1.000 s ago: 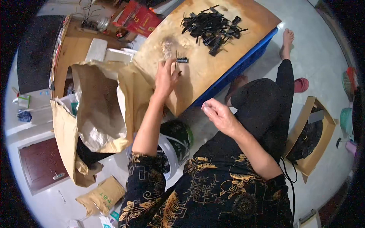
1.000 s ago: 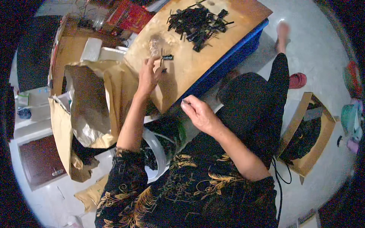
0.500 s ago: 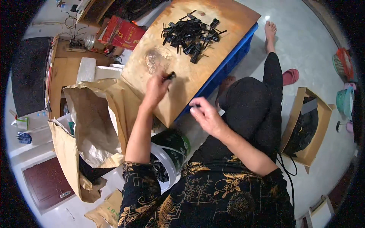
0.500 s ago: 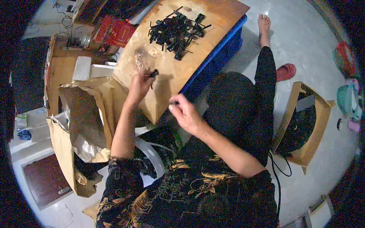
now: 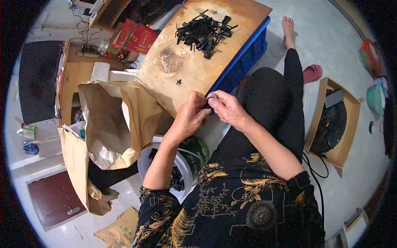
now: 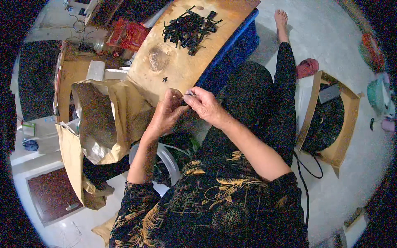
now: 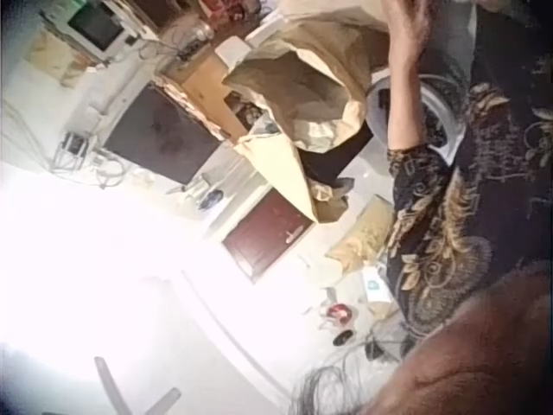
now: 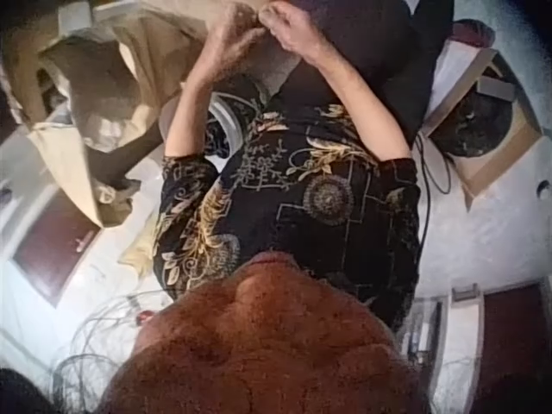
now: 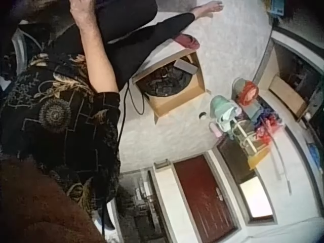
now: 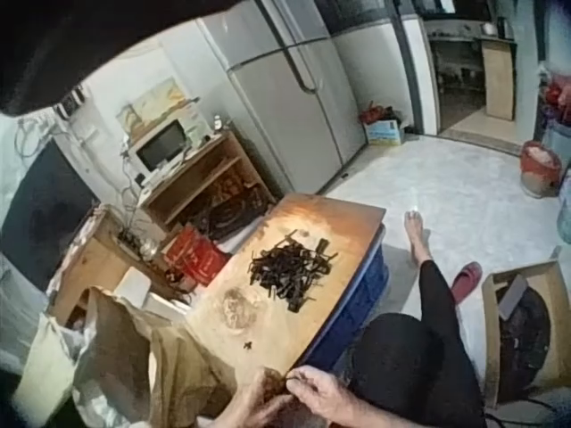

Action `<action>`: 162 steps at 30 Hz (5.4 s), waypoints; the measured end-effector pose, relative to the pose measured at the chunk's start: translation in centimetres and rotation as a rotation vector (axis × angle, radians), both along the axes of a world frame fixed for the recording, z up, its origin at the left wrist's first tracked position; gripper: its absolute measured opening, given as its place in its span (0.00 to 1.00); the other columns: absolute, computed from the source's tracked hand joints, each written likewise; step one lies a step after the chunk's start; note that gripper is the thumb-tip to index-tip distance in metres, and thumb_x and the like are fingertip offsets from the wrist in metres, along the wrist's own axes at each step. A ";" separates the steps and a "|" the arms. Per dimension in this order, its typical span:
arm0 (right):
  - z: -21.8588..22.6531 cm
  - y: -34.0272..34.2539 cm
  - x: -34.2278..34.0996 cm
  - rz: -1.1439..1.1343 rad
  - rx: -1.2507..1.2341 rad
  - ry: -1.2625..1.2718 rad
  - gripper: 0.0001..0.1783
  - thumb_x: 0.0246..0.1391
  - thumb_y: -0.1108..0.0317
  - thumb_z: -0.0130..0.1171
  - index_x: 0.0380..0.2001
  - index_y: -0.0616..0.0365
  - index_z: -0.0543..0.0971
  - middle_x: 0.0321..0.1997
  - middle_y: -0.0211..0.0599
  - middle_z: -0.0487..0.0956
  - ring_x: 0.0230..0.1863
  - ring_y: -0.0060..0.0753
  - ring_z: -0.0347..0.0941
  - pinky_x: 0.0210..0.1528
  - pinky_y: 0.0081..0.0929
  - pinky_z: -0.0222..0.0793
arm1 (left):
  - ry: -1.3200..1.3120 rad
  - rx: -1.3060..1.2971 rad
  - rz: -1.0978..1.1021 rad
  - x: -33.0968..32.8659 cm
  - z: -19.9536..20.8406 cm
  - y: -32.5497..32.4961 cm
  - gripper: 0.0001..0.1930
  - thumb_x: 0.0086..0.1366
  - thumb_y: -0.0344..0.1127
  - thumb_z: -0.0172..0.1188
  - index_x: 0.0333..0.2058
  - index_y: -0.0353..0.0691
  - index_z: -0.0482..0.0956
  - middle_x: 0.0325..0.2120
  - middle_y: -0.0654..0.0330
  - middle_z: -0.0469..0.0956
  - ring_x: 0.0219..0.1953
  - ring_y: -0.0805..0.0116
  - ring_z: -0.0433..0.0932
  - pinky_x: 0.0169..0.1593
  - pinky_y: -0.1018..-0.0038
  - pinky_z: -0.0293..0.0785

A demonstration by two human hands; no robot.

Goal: Sorting small black plastic components from a paper bag into piles on a plastic surface.

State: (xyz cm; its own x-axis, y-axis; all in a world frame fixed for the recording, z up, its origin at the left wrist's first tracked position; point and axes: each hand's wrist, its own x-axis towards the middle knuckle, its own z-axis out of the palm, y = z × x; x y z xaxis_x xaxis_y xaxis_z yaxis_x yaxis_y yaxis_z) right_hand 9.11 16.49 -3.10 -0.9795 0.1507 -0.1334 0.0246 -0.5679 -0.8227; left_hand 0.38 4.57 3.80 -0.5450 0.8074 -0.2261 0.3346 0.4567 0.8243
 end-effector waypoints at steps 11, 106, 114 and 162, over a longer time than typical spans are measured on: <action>-0.4 0.0 0.4 -0.037 -0.012 -0.053 0.14 0.58 0.55 0.44 0.26 0.53 0.66 0.13 0.17 0.57 0.12 0.08 0.49 0.12 0.11 0.45 | -0.518 0.208 0.067 1.5 -0.3 -1.3 0.26 0.56 0.24 0.55 0.52 0.39 0.56 0.39 0.52 0.70 0.40 0.66 0.75 0.40 0.74 0.72; 0.8 -0.5 -0.6 0.169 -0.045 -0.050 0.03 0.55 0.72 0.48 0.30 0.60 0.69 0.23 0.28 0.72 0.21 0.19 0.69 0.23 0.18 0.66 | -0.558 0.188 0.175 0.6 -1.6 -2.7 0.20 0.59 0.27 0.51 0.50 0.39 0.60 0.31 0.63 0.72 0.26 0.76 0.72 0.30 0.82 0.68; 0.1 -1.2 -0.5 0.105 0.285 0.026 0.16 0.61 0.58 0.38 0.31 0.58 0.68 0.18 0.20 0.62 0.19 0.11 0.54 0.20 0.14 0.52 | -0.502 0.152 0.214 0.0 -2.2 -2.5 0.16 0.61 0.26 0.48 0.47 0.38 0.59 0.26 0.59 0.70 0.26 0.74 0.72 0.29 0.80 0.71; 0.2 1.2 -0.9 -0.234 -0.296 -0.254 0.10 0.58 0.61 0.45 0.39 0.54 0.67 0.15 0.16 0.56 0.11 0.08 0.47 0.10 0.09 0.42 | 0.374 -0.053 0.126 -6.4 -5.6 1.9 0.09 0.55 0.30 0.55 0.37 0.40 0.71 0.18 0.54 0.73 0.20 0.63 0.73 0.23 0.72 0.66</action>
